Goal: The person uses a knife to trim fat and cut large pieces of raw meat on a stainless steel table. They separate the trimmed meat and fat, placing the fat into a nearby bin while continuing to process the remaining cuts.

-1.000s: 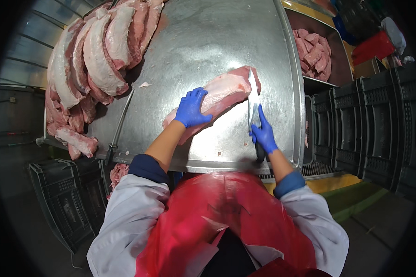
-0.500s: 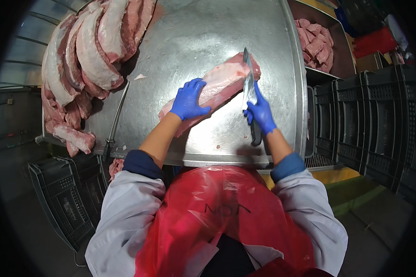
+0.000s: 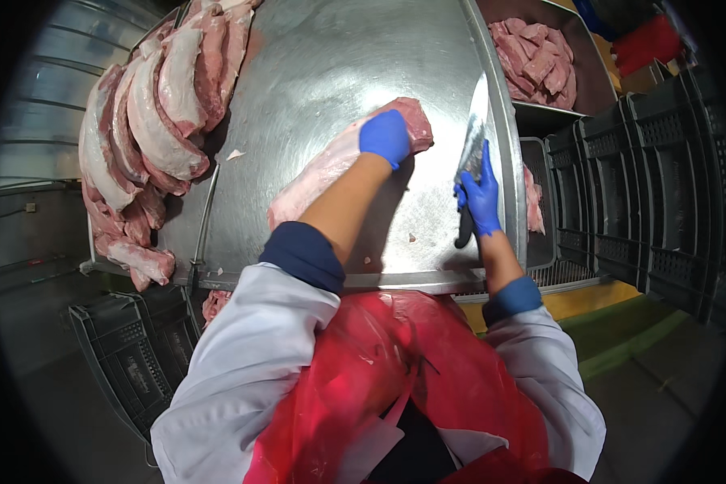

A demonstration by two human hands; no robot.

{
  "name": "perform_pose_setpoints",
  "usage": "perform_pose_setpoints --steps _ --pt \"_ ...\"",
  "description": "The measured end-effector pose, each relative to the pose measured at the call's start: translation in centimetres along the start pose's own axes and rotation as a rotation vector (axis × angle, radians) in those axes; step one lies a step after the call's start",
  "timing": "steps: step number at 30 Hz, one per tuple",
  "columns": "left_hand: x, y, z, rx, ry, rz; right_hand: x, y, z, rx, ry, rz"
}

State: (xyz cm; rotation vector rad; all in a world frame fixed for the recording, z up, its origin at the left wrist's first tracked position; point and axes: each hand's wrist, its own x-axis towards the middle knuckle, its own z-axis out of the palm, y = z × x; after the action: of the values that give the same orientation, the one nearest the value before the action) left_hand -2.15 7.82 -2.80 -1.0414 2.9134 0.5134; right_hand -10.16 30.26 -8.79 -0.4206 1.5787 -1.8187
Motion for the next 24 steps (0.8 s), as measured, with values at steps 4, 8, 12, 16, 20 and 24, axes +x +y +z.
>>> perform_pose_setpoints --steps 4,8,12,16,20,24 --pt "1.5 -4.5 -0.2 -0.241 -0.023 -0.076 4.4 2.3 3.8 -0.044 -0.052 -0.01" --pt "2.3 -6.0 1.1 -0.378 -0.078 -0.134 7.3 -1.1 9.0 -0.225 -0.179 0.176" --pt "2.2 -5.2 0.5 -0.373 -0.132 -0.15 2.7 0.4 8.2 -0.448 -0.304 0.162" --pt "1.2 -5.4 0.9 -0.529 -0.073 -0.213 1.1 0.3 7.9 -0.398 -0.361 0.194" --pt "1.3 -3.4 -0.8 -0.524 -0.076 -0.144 6.8 0.8 9.4 -0.317 -0.365 0.141" --pt "1.0 -3.7 -3.3 -0.949 -0.143 -0.361 0.6 0.2 8.0 -0.387 -0.435 0.193"
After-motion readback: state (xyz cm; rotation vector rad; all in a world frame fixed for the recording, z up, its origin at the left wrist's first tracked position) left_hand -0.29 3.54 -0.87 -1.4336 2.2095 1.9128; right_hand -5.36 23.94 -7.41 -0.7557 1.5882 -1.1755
